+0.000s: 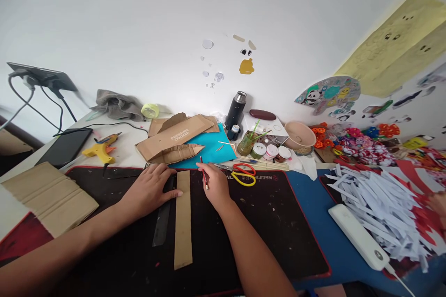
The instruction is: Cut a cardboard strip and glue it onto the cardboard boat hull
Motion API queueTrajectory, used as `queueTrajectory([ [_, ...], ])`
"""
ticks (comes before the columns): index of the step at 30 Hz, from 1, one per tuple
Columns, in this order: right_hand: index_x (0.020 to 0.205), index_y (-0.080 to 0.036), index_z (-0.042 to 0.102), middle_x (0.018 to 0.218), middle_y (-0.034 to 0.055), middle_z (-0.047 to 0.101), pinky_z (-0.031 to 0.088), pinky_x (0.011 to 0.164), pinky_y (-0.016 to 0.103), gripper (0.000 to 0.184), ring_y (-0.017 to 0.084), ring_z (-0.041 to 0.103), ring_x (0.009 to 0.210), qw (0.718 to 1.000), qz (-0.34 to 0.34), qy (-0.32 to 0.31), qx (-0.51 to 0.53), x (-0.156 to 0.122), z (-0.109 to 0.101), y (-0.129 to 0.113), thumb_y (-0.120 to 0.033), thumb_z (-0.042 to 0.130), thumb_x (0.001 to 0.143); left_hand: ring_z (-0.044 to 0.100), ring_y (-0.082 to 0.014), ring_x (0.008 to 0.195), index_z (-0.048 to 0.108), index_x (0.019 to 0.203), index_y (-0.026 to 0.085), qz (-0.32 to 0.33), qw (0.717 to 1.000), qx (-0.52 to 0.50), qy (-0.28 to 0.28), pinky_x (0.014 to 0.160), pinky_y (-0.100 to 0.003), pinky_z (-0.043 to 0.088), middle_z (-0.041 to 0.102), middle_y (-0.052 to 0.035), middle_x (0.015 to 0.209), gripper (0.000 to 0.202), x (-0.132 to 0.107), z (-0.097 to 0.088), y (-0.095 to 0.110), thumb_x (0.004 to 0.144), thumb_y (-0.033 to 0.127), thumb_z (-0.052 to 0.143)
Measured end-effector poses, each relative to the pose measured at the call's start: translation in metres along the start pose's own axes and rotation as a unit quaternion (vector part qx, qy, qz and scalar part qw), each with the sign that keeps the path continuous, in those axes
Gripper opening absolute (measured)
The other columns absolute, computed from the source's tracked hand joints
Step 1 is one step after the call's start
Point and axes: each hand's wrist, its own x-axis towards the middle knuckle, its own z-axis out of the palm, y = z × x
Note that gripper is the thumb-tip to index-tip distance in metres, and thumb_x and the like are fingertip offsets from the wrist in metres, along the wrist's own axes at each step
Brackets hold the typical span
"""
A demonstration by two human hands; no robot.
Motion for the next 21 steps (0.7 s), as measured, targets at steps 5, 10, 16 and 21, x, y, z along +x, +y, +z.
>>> queueTrajectory([
  [5,0.138,-0.023,0.078,0.121,0.0113,0.081,0.062,0.093,0.037,0.063,0.026,0.077,0.103,1.000,-0.012,0.006,-0.006,-0.001,0.001,0.003,0.003,0.051,0.088,0.068,-0.0428,0.114,0.074,0.115,0.014,-0.019,0.999,-0.005,-0.032,0.101,-0.054,0.054,0.071,-0.0187,0.115,0.055,0.011,-0.001,0.005,0.092,0.063,0.083],
  [10,0.144,-0.022,0.076,0.127,0.0144,0.080,0.062,0.100,0.042,0.059,0.031,0.077,0.117,0.999,0.002,0.005,-0.051,-0.003,0.003,0.001,-0.001,0.051,0.095,0.068,-0.0416,0.111,0.067,0.107,0.019,-0.056,0.992,-0.101,-0.050,0.098,-0.052,0.054,0.071,-0.0153,0.113,0.050,0.020,-0.002,0.002,0.082,0.054,0.092],
  [16,0.146,-0.022,0.075,0.130,0.0131,0.081,0.063,0.098,0.040,0.057,0.030,0.078,0.119,0.996,0.014,0.005,-0.092,0.000,0.009,-0.001,-0.002,0.048,0.100,0.069,-0.0295,0.093,0.054,0.106,0.026,-0.137,0.914,-0.377,-0.058,0.085,-0.042,0.053,0.071,-0.0033,0.097,0.034,0.023,-0.010,0.009,0.085,0.041,0.076],
  [21,0.143,-0.025,0.077,0.127,0.0099,0.084,0.064,0.099,0.036,0.045,0.025,0.080,0.115,0.993,-0.002,0.021,-0.120,0.004,-0.001,0.002,-0.012,0.048,0.111,0.067,-0.0231,0.081,0.053,0.117,0.026,-0.158,0.807,-0.565,-0.065,0.077,-0.036,0.050,0.065,0.0036,0.083,0.048,0.031,-0.026,0.009,0.087,0.053,0.077],
])
